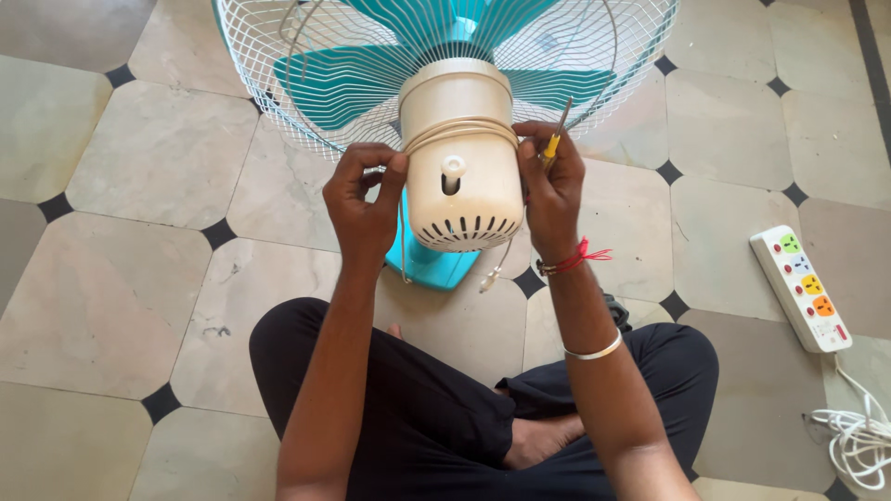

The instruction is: The person sits on the floor and uses a yellow screwdriver to tighten screws on the front grill and the motor housing of a teal and white pedestal fan. They manipulate the fan's position to access different screws and secure the components.

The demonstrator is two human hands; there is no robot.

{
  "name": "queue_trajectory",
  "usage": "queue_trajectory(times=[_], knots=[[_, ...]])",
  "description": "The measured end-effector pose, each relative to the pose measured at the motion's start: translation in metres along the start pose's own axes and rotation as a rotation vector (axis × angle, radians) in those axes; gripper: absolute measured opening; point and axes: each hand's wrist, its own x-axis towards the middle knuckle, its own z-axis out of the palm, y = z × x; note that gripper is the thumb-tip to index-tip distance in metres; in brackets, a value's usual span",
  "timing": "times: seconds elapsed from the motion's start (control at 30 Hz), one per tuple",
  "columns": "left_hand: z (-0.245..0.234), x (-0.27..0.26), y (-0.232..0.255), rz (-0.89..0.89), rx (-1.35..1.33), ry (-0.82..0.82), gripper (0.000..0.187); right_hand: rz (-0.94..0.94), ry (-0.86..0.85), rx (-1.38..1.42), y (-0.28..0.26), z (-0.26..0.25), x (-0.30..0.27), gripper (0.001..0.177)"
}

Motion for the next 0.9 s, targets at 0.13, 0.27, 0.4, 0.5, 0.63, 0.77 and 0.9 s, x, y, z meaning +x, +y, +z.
queue_trajectory(times=[0.13, 0.27, 0.4, 0.5, 0.63, 0.77, 0.9], knots=[[0.001, -0.011, -0.015, 0.001, 0.006, 0.034, 0.011, -0.078, 0.078, -0.033, 0.042, -0.011, -0.014, 0.016], [0.002, -0.019, -0.023, 0.0, 0.029, 0.054, 0.008, -0.19, 0.23, -0.225, 0.098, -0.01, -0.033, 0.017], [0.01, -0.042, -0.025, 0.02, 0.134, 0.1, 0.003, -0.041, 0.324, -0.219, 0.12, -0.011, -0.045, 0.017], [0.023, -0.063, -0.023, 0.095, 0.301, 0.098, 0.014, -0.099, 0.259, -0.158, 0.124, -0.009, -0.045, 0.011], [0.03, -0.071, -0.022, 0.158, 0.37, 0.1, 0.017, -0.115, 0.276, -0.204, 0.135, -0.007, -0.05, 0.011], [0.038, -0.075, -0.023, 0.226, 0.397, 0.101, 0.026, -0.136, 0.261, -0.286, 0.147, -0.003, -0.072, 0.017], [0.043, -0.088, -0.023, -0.039, 0.237, 0.05, 0.039, -0.053, 0.295, -0.258, 0.167, 0.003, -0.09, 0.023]])
